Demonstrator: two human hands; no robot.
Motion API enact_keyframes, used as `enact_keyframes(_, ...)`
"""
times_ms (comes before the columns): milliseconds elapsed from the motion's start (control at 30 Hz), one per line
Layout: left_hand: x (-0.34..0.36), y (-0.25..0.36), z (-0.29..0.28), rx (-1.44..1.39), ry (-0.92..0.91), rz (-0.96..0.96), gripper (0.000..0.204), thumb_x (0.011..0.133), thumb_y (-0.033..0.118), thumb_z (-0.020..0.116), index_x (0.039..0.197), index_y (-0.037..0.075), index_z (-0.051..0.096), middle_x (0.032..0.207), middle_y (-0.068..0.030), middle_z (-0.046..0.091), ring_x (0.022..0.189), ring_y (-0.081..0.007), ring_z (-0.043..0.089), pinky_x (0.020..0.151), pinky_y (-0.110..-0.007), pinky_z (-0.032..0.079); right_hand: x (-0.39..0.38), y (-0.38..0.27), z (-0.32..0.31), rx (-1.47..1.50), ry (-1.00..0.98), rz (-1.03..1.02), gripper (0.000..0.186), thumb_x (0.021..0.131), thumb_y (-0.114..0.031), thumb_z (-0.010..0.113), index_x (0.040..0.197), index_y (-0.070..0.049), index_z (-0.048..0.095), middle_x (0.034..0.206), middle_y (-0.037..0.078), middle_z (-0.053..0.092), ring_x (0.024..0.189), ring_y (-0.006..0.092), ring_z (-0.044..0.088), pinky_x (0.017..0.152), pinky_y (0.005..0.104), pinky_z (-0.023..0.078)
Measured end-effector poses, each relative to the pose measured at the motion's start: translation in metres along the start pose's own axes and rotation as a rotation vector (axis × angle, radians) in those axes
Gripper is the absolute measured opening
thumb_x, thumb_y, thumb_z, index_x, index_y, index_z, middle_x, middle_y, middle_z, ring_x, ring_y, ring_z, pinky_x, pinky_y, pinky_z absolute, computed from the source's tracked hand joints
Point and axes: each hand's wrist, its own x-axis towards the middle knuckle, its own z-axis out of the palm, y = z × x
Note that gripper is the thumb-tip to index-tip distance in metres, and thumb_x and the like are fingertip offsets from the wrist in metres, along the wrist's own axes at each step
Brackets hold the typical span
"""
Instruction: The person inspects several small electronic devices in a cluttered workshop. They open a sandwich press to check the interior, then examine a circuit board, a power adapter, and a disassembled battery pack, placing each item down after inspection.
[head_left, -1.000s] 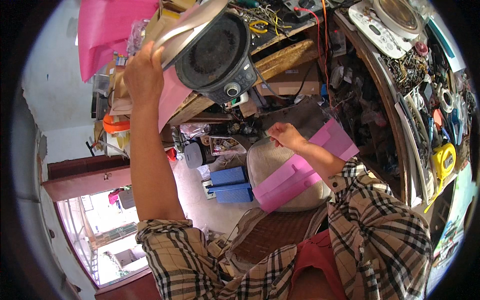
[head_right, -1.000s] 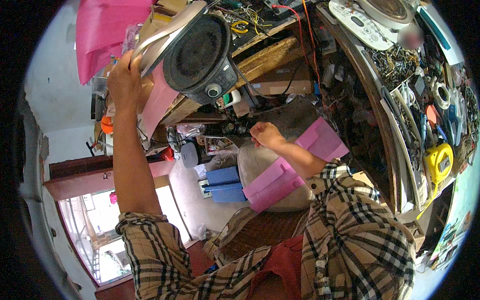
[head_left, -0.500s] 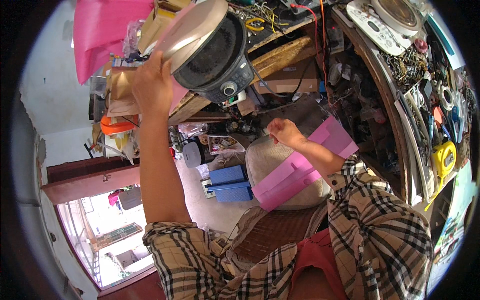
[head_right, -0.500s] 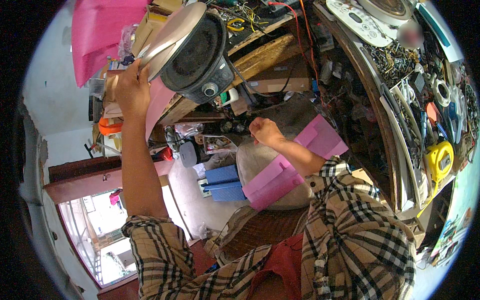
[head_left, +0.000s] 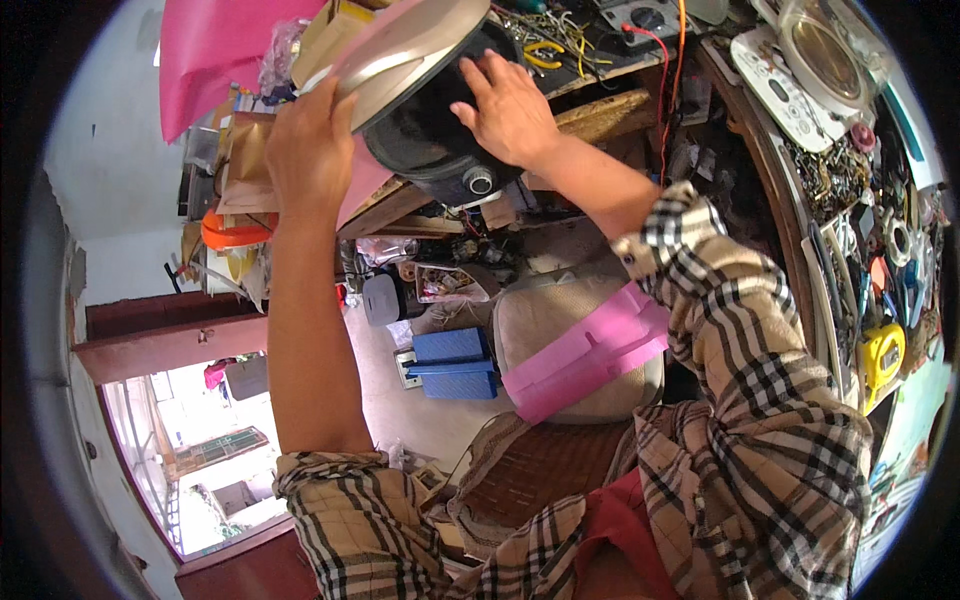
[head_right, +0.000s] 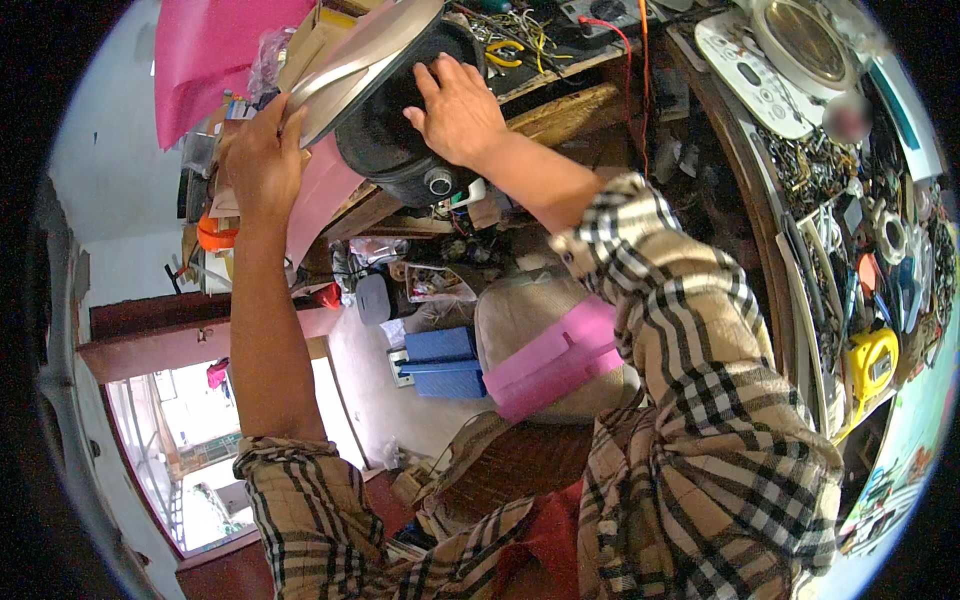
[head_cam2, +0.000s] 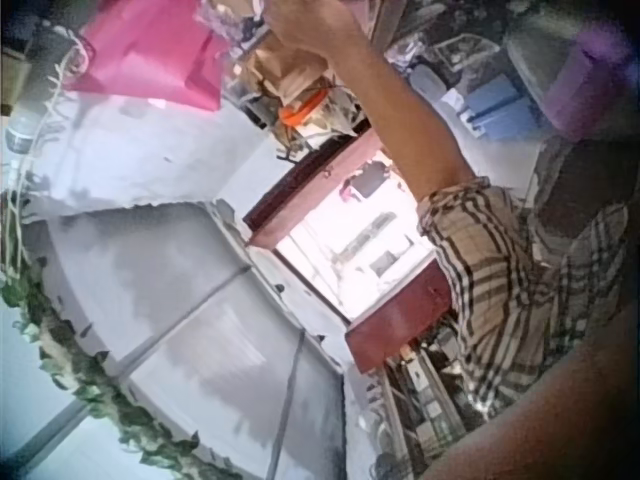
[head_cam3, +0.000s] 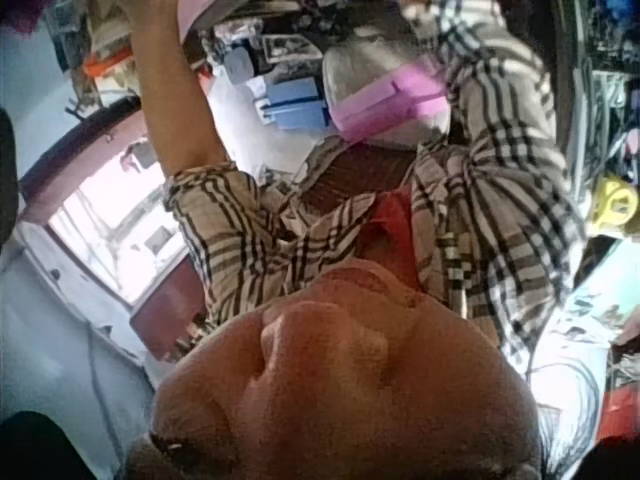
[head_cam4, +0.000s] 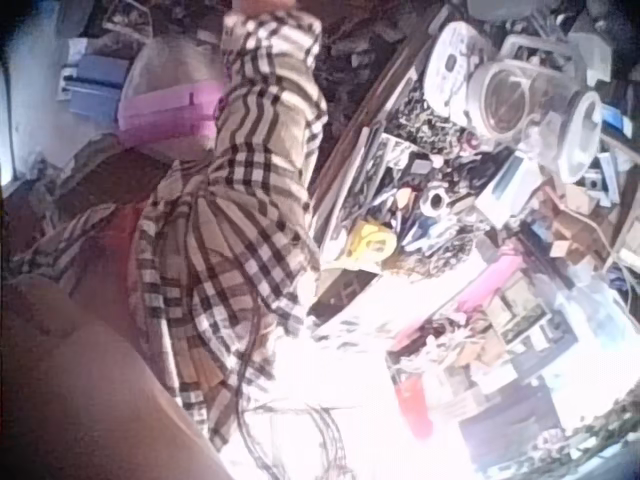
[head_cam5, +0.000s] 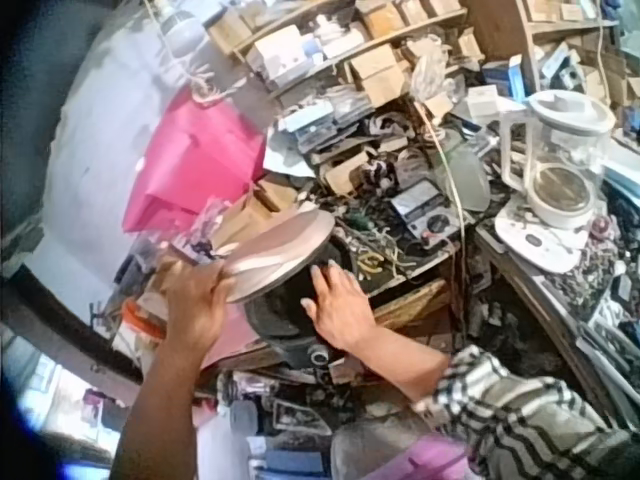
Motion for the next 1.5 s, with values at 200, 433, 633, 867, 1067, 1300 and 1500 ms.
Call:
enact_keyframes(200,0.012,-0.014,-0.005,0.004,-0.041,0.007,0.024,0.084,0.021,0.063,0.103,0.006,0.064,0.084,-0.0159,0.065,0.078,-0.0342,0.062,0.07,-0.043,0.047,0.043,-0.001,0.043,-0.15,-0.305,-0.047,0.061,0.093,-0.046,0.044,0.137,-0.004,0.039,0.131,0.016,0.044,0.132,0.0285,0.032,0.108,0.0405,0.024)
enact_keyframes(433,0.017,-0.019,-0.002,-0.01,0.013,0.027,0.024,0.08,0.018,0.065,0.102,0.008,0.063,0.082,-0.0134,0.065,0.078,-0.0337,0.061,0.068,-0.042,0.046,0.049,0.01,0.067,-0.214,-0.221,-0.169,0.057,0.092,-0.046,0.047,0.134,-0.009,0.043,0.13,0.013,0.045,0.126,0.0282,0.037,0.107,0.0401,0.028)
enact_keyframes(633,0.015,-0.021,-0.004,0.002,-0.029,0.04,0.03,0.077,0.017,0.068,0.106,0.008,0.064,0.082,-0.0129,0.065,0.077,-0.032,0.062,0.068,-0.041,0.047,0.055,0.017,0.075,-0.287,-0.292,-0.227,0.059,0.093,-0.047,0.044,0.139,-0.01,0.039,0.132,0.011,0.043,0.131,0.026,0.033,0.107,0.0403,0.026)
enact_keyframes(867,0.015,-0.022,-0.002,-0.06,-0.026,-0.047,0.026,0.082,0.021,0.066,0.103,0.008,0.065,0.082,-0.0129,0.066,0.073,-0.0317,0.062,0.067,-0.041,0.047,0.053,0.018,0.079,-0.309,-0.371,-0.189,0.061,0.094,-0.047,0.042,0.141,-0.009,0.036,0.136,0.011,0.04,0.133,0.0251,0.03,0.11,0.0389,0.024)
enact_keyframes(1067,0.014,-0.021,0.0,-0.025,-0.027,-0.002,0.024,0.084,0.024,0.064,0.102,0.008,0.065,0.082,-0.0134,0.066,0.073,-0.0313,0.062,0.067,-0.041,0.047,0.049,0.014,0.077,-0.293,-0.435,-0.155,0.058,0.095,-0.047,0.039,0.14,-0.01,0.038,0.136,0.011,0.039,0.134,0.0245,0.029,0.11,0.0382,0.023)
enact_keyframes(1300,0.014,-0.022,0.001,-0.04,-0.008,-0.007,0.025,0.083,0.023,0.064,0.104,0.009,0.065,0.083,-0.0138,0.066,0.072,-0.0312,0.062,0.067,-0.041,0.047,0.053,0.014,0.076,-0.301,-0.646,-0.143,0.054,0.096,-0.047,0.034,0.129,-0.008,0.051,0.134,0.01,0.039,0.131,0.0229,0.033,0.109,0.0384,0.024)
enact_keyframes(1500,0.014,-0.019,0.001,-0.073,-0.036,-0.035,0.026,0.081,0.02,0.067,0.105,0.009,0.065,0.082,-0.0138,0.066,0.072,-0.0307,0.062,0.066,-0.04,0.047,0.055,0.013,0.074,-0.438,-0.737,-0.191,0.054,0.097,-0.045,0.036,0.133,-0.005,0.044,0.133,0.01,0.038,0.132,0.0244,0.033,0.113,0.0373,0.022)
